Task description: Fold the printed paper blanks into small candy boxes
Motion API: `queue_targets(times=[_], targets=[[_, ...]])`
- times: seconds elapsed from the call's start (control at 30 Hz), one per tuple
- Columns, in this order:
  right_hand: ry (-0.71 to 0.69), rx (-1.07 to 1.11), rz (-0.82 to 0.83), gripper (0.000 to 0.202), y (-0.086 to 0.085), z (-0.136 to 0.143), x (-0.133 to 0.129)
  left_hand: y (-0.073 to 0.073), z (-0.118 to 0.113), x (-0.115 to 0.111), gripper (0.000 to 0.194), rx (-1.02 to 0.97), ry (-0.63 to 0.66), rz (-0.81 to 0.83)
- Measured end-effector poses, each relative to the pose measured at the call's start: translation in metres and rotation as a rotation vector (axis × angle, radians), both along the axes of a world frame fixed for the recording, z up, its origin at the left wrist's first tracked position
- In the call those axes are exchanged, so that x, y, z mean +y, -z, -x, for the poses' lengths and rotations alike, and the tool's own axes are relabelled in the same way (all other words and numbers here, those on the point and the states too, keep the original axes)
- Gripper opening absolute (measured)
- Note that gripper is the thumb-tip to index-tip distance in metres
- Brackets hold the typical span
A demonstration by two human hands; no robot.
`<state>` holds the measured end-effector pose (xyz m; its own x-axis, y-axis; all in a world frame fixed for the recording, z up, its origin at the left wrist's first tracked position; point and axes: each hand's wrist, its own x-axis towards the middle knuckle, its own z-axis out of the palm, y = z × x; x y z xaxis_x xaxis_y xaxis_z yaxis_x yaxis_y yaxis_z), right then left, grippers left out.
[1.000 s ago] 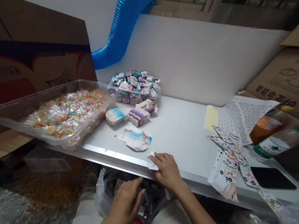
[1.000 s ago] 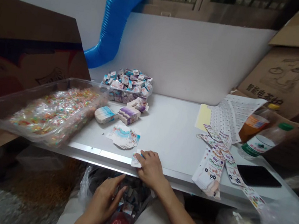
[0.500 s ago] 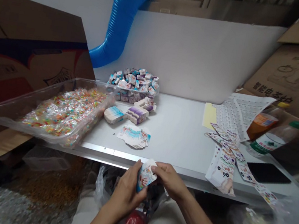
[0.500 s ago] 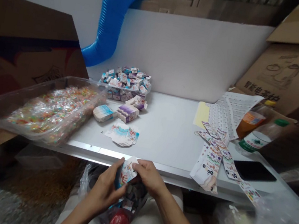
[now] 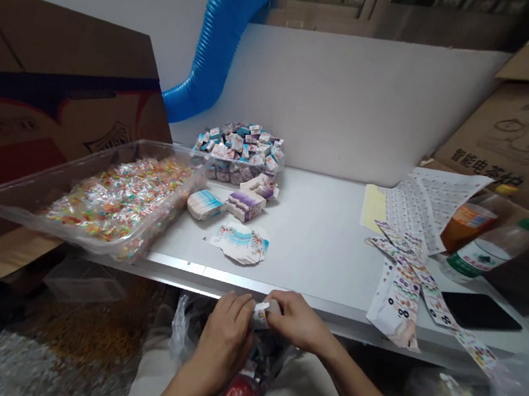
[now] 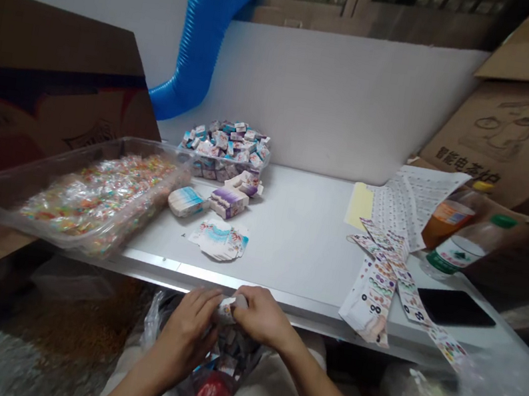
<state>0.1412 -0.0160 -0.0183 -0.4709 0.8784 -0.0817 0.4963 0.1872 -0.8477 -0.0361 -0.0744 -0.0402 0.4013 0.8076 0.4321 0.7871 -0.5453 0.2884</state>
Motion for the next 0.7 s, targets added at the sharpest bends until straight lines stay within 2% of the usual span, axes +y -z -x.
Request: queue_targets(times=[0.07,0.17,0.23,0.37,0.47,0.57,0.7], targets=[[-0.002,-0.052,-0.041,0.009,-0.007,0.002,0.001,0.005,-0.005,-0.001,0.044,-0.026,-0.028,-0.039],[-0.02,-0.075,-0.064,0.014,-0.018,0.004,0.002,0.012,-0.008,0.0,0.052,-0.043,-0.082,-0.079],[-0.042,-0.071,-0.075,0.017,-0.022,0.006,0.002,0.013,-0.009,0.0,0.055,-0.084,-0.086,-0.048],[-0.07,-0.03,-0.051,0.014,-0.023,0.007,0.003,0.009,-0.009,-0.001,0.048,-0.305,-0.024,0.083],[-0.013,0.02,-0.022,0.018,-0.022,0.007,0.002,0.012,-0.012,-0.004,0.047,-0.456,-0.037,0.083],[0.052,0.165,0.033,0.027,-0.019,0.008,-0.005,0.019,-0.015,-0.005,0.046,-0.51,-0.069,0.044],[0.086,0.532,0.218,0.029,-0.009,0.013,-0.023,0.024,-0.016,-0.002,0.042,-0.534,-0.13,0.033]])
